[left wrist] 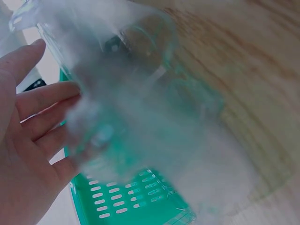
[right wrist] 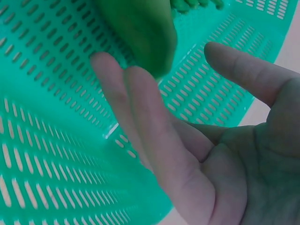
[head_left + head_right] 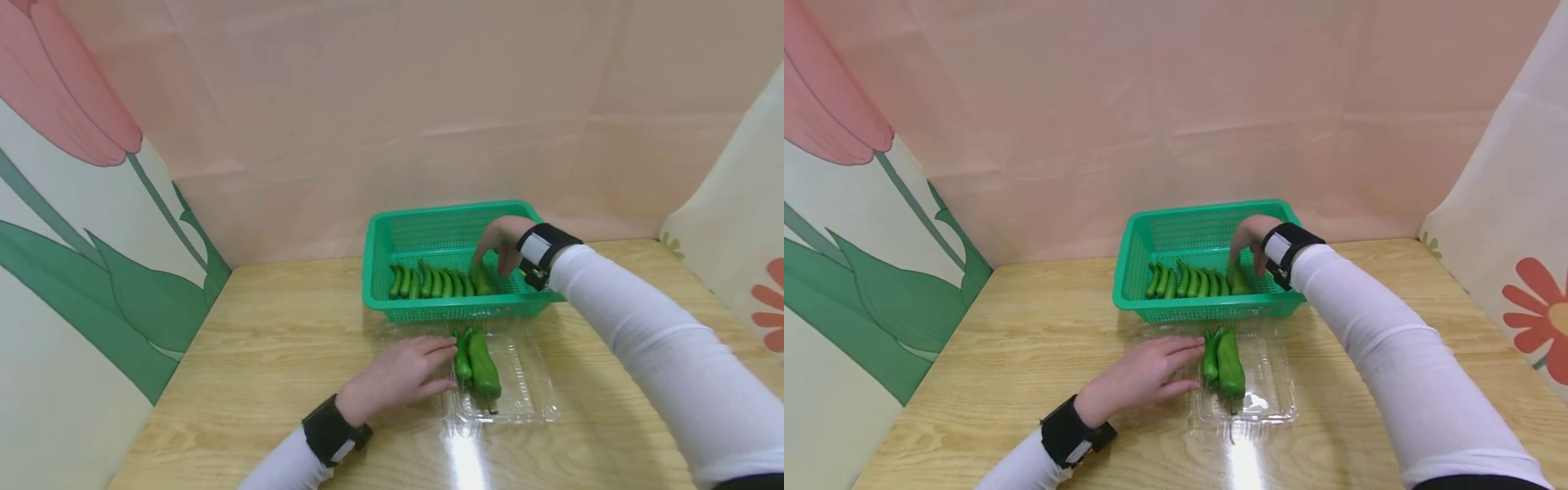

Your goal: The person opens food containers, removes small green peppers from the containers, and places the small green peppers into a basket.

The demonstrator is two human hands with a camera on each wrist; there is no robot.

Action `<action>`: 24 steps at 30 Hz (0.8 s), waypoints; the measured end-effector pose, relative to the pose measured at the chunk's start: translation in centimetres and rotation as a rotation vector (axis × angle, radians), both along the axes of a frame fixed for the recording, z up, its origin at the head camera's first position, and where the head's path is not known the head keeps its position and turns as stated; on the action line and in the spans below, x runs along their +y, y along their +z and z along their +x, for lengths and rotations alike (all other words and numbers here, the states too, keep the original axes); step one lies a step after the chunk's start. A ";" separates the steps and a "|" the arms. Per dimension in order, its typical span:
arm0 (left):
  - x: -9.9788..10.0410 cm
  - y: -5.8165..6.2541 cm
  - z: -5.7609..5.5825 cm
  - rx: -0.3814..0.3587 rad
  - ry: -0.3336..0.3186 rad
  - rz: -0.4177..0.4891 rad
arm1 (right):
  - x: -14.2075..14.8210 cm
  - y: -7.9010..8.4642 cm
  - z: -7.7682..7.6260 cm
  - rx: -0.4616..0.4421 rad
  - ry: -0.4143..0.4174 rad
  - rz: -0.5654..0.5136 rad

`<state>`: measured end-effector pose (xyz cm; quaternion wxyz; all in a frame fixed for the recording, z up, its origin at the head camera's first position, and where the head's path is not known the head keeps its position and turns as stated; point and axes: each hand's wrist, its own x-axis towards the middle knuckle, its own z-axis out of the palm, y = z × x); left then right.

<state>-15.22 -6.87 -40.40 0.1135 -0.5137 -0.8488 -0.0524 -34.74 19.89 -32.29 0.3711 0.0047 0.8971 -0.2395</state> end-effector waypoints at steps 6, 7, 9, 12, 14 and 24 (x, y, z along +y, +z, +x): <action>-0.3 -0.1 0.0 0.011 0.003 0.010 | 0.5 1.3 0.4 0.029 -0.019 -0.037; -0.3 -0.1 0.0 0.012 0.003 0.011 | 0.6 1.5 0.4 0.039 -0.014 -0.035; -0.4 -0.2 0.0 0.012 0.005 0.012 | 0.7 2.0 0.8 0.073 0.003 -0.021; -0.5 -0.4 -0.1 0.019 0.002 0.017 | 0.6 3.0 1.3 0.131 0.056 0.011; -0.5 -0.4 -0.2 0.015 0.006 0.016 | 0.5 3.7 1.7 0.179 0.084 0.022; -0.5 -0.2 -0.2 0.015 0.006 0.021 | -1.2 5.9 4.0 0.366 0.108 0.076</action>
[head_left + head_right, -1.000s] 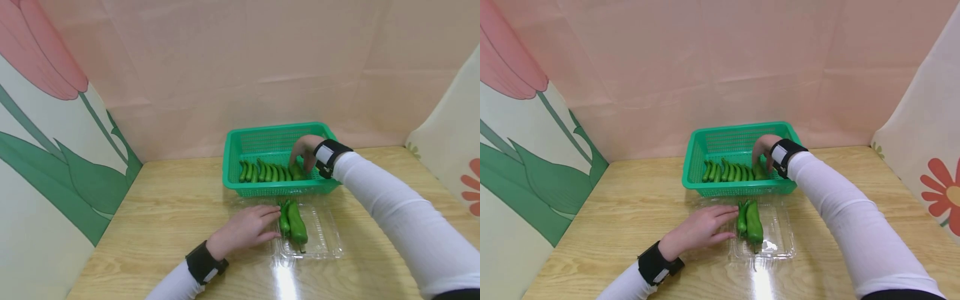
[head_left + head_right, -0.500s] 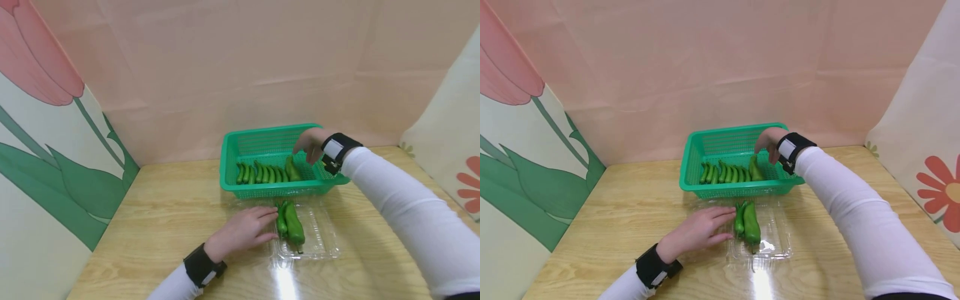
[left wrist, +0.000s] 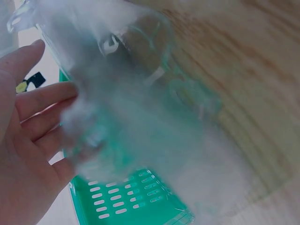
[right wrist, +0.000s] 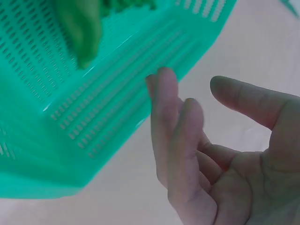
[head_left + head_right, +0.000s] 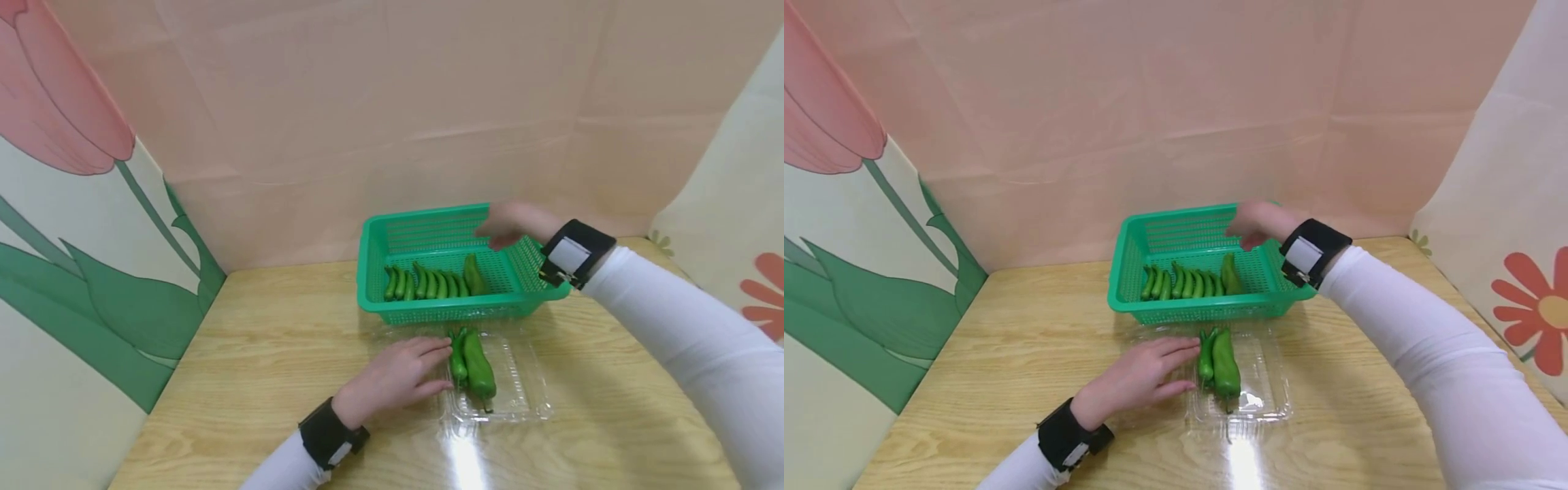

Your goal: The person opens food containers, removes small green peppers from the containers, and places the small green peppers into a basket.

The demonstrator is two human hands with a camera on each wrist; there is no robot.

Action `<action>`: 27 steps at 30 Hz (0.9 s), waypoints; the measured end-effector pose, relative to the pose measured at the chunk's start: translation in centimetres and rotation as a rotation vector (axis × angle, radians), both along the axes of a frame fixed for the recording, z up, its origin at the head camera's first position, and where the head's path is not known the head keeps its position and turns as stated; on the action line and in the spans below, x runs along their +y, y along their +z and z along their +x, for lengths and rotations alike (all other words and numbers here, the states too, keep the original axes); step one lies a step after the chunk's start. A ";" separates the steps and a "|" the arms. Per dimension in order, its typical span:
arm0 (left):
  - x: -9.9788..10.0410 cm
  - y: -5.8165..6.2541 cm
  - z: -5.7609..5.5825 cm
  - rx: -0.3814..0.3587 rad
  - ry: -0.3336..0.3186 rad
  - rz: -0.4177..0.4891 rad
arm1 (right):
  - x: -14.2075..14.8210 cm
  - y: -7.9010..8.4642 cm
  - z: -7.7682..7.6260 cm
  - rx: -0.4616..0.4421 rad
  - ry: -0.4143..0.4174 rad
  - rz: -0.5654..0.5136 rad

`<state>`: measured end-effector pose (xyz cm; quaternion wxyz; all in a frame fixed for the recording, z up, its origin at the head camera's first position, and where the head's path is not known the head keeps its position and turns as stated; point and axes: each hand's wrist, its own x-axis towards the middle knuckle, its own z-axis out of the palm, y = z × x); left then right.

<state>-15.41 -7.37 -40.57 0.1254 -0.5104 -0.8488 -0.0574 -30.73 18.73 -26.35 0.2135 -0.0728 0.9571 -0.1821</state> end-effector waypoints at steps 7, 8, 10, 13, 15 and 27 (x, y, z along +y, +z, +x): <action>-0.1 -0.1 -0.2 0.001 -0.005 0.010 | -1.4 0.0 3.0 0.189 0.093 0.048; -0.1 -0.1 -0.2 0.002 -0.006 0.013 | -1.6 0.0 3.5 0.201 0.099 0.047; -0.2 -0.1 -0.3 0.006 -0.006 0.017 | -1.9 0.0 4.5 0.211 0.101 0.039; -0.2 -0.1 -0.3 0.015 -0.007 0.019 | -2.3 -0.1 5.9 0.233 0.106 0.030; -0.2 -0.1 -0.3 0.019 -0.009 0.018 | -2.5 -0.1 6.7 0.246 0.112 0.016; -0.1 -0.2 -0.5 0.032 -0.017 0.017 | -3.6 -1.6 11.0 0.247 0.201 -0.047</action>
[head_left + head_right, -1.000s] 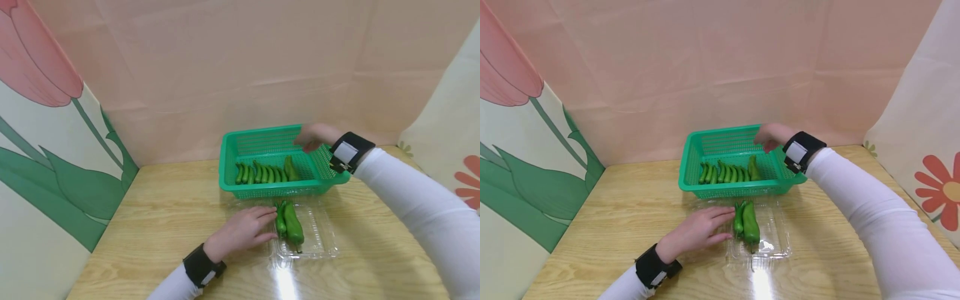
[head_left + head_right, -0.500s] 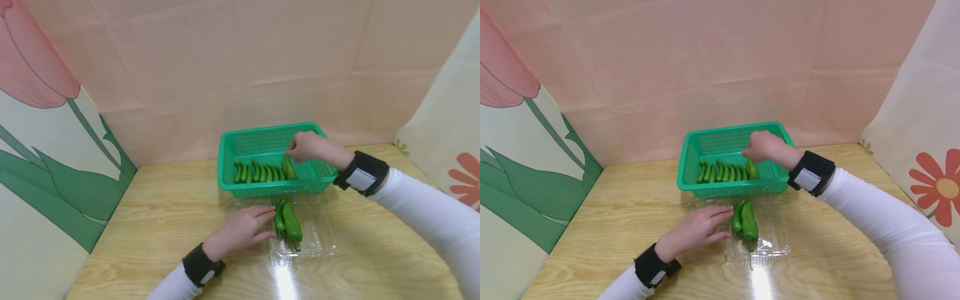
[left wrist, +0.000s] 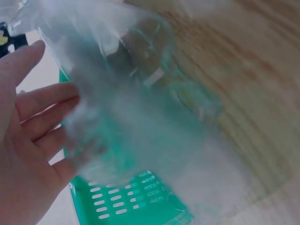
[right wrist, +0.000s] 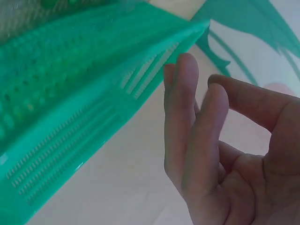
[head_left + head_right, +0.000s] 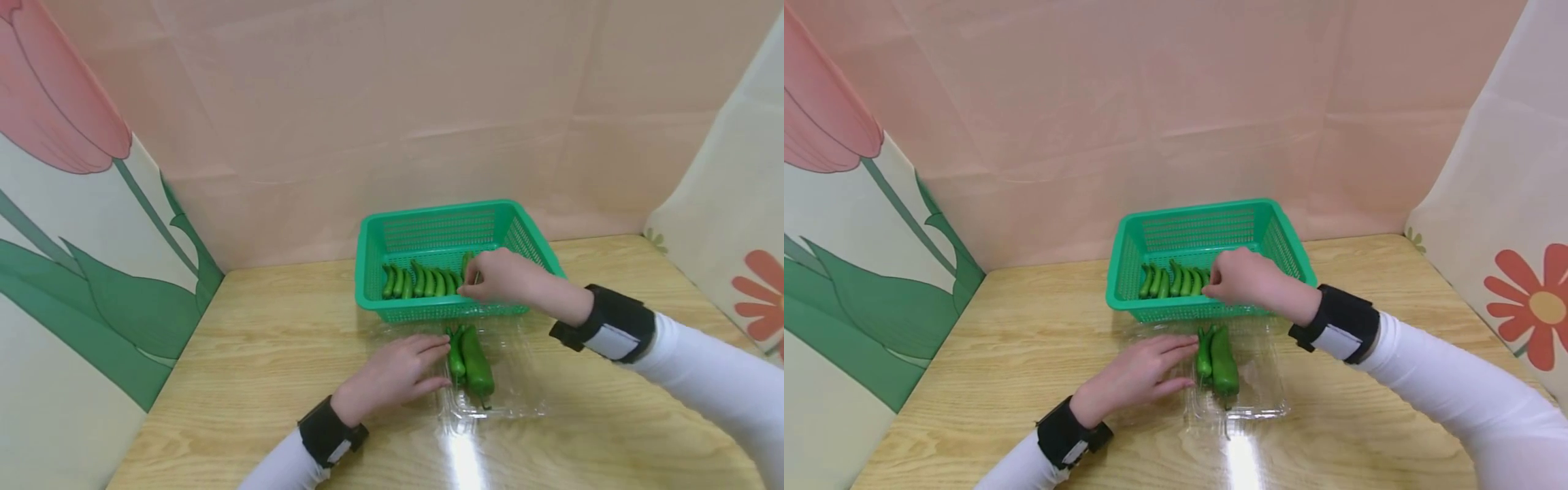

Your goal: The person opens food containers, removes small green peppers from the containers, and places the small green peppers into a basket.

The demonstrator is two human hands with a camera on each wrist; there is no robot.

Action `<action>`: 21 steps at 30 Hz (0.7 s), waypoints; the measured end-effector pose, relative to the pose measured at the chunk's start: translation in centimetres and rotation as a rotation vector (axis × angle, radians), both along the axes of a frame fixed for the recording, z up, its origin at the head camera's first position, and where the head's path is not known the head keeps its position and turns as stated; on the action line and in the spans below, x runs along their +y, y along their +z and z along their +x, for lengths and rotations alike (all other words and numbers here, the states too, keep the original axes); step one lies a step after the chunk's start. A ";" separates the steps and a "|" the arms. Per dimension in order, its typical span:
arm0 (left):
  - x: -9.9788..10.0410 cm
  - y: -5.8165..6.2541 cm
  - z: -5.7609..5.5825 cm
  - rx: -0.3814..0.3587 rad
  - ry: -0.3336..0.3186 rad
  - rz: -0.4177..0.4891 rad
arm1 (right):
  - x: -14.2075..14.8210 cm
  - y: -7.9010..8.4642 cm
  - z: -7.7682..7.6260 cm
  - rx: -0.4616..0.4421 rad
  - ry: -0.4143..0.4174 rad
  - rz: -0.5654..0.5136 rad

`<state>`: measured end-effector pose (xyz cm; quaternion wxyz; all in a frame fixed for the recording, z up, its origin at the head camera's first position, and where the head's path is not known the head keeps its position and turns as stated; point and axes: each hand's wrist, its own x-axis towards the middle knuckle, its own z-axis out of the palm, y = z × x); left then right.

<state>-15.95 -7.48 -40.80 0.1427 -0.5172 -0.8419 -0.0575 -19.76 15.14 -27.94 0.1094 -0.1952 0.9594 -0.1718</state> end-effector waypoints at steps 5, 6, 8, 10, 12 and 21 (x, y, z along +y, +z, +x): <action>0.0 0.0 0.0 0.002 -0.001 0.003 | -0.5 -1.1 1.4 -0.018 0.021 -0.007; 0.0 0.0 0.0 0.003 0.000 0.003 | -0.6 -1.3 1.6 -0.022 0.022 -0.006; 0.0 0.0 0.0 0.005 0.000 0.002 | -0.8 -1.7 2.1 -0.026 0.020 -0.005; 0.0 0.0 0.0 0.008 0.000 0.002 | -0.9 -2.1 2.5 -0.037 0.011 -0.002; 0.0 0.0 0.0 0.007 0.001 0.003 | -1.0 -2.5 2.8 -0.044 0.009 0.012; 0.0 0.0 0.0 -0.007 0.006 0.003 | -0.8 -5.2 3.6 0.016 0.012 0.067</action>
